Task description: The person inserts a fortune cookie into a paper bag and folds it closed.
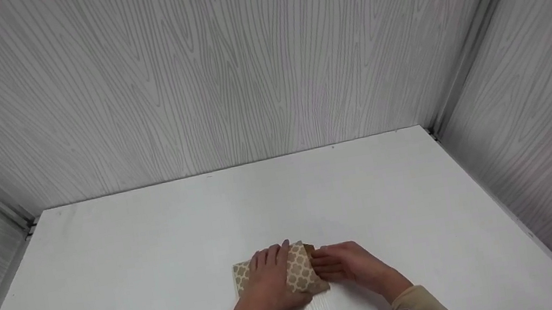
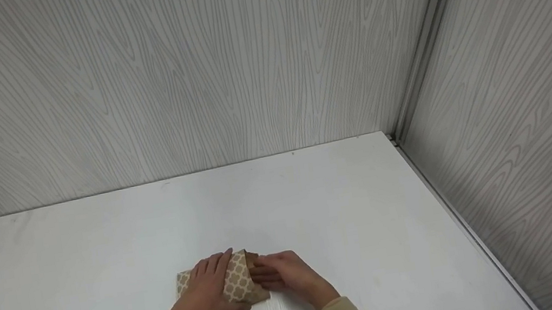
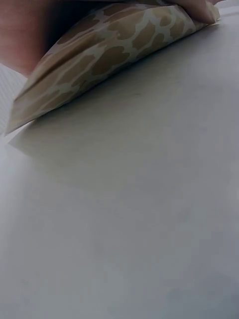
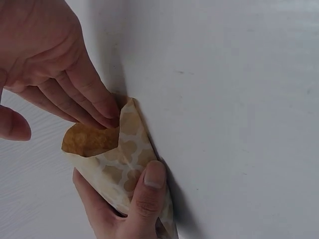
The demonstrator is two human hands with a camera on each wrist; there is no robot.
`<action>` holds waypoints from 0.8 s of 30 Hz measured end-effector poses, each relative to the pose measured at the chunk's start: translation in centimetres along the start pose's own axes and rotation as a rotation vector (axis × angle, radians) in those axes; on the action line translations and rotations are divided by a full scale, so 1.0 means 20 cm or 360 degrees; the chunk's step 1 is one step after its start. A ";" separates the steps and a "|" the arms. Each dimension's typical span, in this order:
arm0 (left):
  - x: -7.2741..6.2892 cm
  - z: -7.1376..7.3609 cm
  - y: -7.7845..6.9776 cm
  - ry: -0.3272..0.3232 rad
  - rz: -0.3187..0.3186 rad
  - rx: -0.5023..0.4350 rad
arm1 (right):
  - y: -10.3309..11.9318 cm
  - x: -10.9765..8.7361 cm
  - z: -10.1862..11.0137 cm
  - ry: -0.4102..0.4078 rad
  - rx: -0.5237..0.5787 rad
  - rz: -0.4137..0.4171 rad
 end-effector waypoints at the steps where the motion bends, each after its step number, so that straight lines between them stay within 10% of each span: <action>1: 0.00 0.00 0.00 -0.0003 0.0005 0.0002 | 0.00 0.00 0.00 -0.0025 -0.0031 0.0017; 12: -0.01 0.10 -0.01 -0.0365 0.0302 -0.0009 | 0.16 -0.09 -0.03 -0.0567 -0.0682 0.0333; 18: -0.04 0.16 -0.09 -0.0701 0.0456 -0.0026 | 0.11 -0.03 -0.13 -0.0471 -0.0366 0.0257; 24: -0.06 0.18 -0.15 -0.0724 0.0554 -0.0213 | 0.17 -0.03 -0.14 -0.0510 -0.0275 0.0401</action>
Point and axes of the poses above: each hand's wrist, its own x-axis towards the middle knuckle, its own z-axis out of the back of the hand, y = z × x, the point moved 6 cm from there along x, towards the middle knuckle, and after that the axes turned 1 degree about -x, right-handed, at the moved point
